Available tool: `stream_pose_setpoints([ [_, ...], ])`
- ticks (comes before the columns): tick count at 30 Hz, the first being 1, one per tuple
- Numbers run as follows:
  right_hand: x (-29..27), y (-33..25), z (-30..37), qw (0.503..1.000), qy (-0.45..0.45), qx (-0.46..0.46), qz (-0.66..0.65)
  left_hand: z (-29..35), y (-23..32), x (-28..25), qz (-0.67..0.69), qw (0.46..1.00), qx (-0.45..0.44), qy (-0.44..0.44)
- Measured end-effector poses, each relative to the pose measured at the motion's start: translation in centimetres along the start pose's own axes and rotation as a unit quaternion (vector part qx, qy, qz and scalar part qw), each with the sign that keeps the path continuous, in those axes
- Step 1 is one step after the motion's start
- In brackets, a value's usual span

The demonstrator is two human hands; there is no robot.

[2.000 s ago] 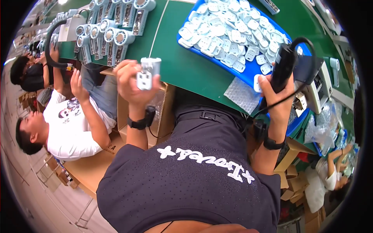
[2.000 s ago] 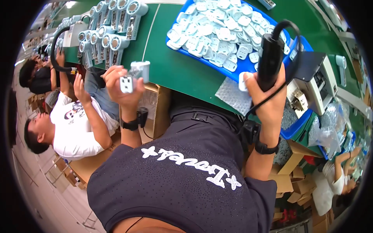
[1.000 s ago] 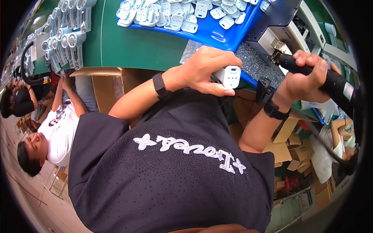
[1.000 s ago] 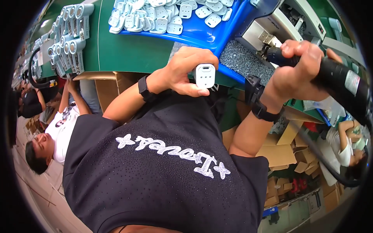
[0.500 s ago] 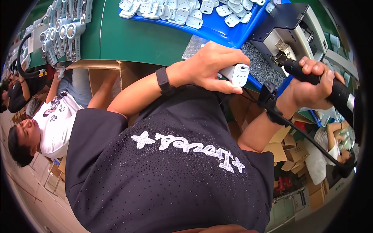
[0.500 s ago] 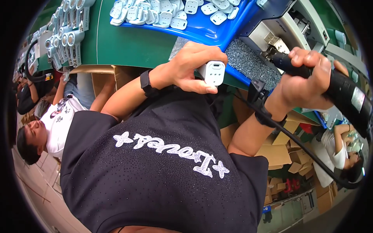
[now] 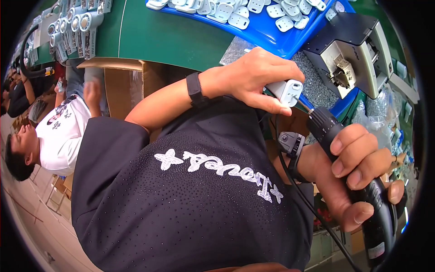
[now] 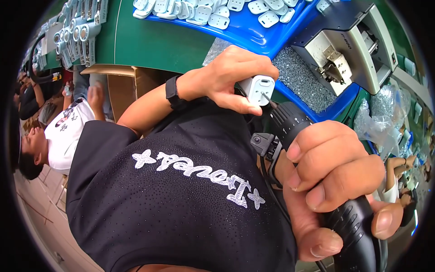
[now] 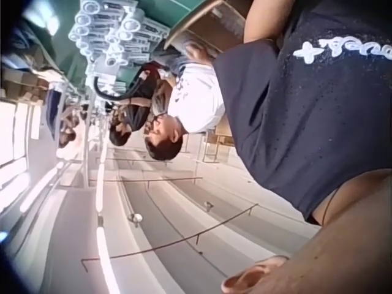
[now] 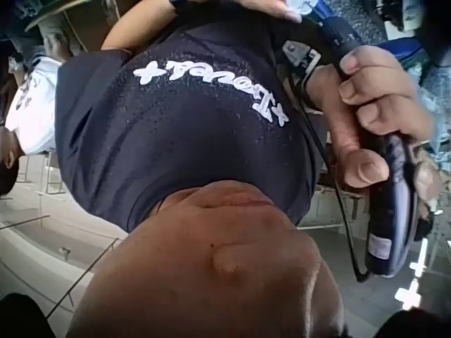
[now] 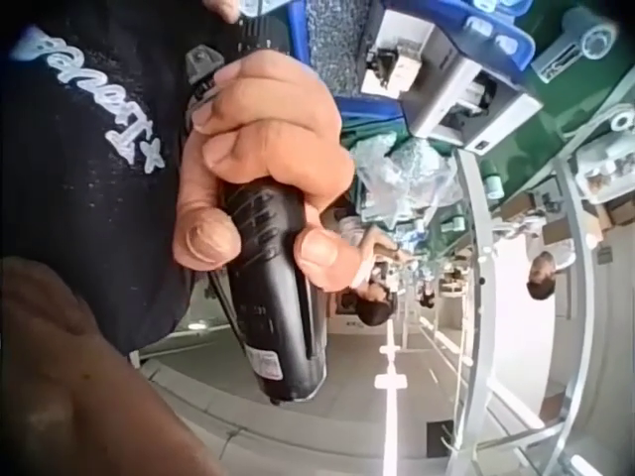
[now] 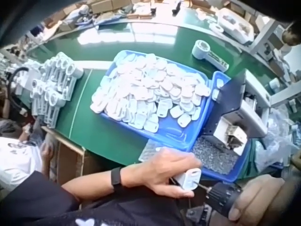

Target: The person picks up a white plastic component from a blue tray and uses a power screwdriver to fasten a screw into it. They then set the assembled piece onto the green table surface and repeat the process.

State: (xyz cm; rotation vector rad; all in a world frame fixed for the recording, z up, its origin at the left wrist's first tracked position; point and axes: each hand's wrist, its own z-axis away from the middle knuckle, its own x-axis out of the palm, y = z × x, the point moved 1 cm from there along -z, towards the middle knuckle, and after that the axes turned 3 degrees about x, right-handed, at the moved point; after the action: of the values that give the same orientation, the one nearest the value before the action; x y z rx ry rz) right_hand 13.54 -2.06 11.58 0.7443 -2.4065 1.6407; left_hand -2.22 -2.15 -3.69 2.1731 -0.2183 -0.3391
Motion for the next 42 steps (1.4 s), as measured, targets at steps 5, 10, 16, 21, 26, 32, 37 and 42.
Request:
stream_pose_setpoints([
  [5, 0.8, 0.0, 0.8, 1.0, -0.006, -0.015, 0.024, 0.0, 0.4, 0.2, -0.007, 1.0, 0.003, -0.009],
  [10, 1.6, 0.1, 1.2, 0.997, 0.025, -0.045, 0.051, -0.4, 0.2, 0.2, -0.01, 1.0, 0.009, -0.007],
  [16, -1.4, 0.1, -1.0, 0.978, 0.126, -0.096, 0.137, 0.1, -0.4, 0.0, -0.029, 1.0, 0.006, 0.002],
  [21, -7.9, 6.2, -4.8, 0.903, 0.188, -0.085, 0.378, 0.1, -0.9, -0.1, -0.028, 1.0, 0.005, -0.004],
  [26, -7.8, 3.2, -1.5, 0.99, 0.116, 0.002, 0.076, 0.1, -0.8, -0.5, -0.02, 1.0, -0.007, -0.007],
  [32, -0.4, -1.7, 0.7, 0.994, 0.068, 0.003, 0.082, 0.0, -0.5, -0.4, -0.022, 1.0, 0.002, -0.014],
  [37, 0.0, -0.7, 1.0, 0.999, 0.022, -0.013, 0.032, -0.1, -0.3, -0.5, -0.022, 0.999, -0.009, -0.026],
  [42, -0.7, -0.6, 1.0, 0.999, 0.009, -0.019, 0.047, -0.1, 0.0, 0.1, -0.022, 0.999, -0.018, -0.023],
])
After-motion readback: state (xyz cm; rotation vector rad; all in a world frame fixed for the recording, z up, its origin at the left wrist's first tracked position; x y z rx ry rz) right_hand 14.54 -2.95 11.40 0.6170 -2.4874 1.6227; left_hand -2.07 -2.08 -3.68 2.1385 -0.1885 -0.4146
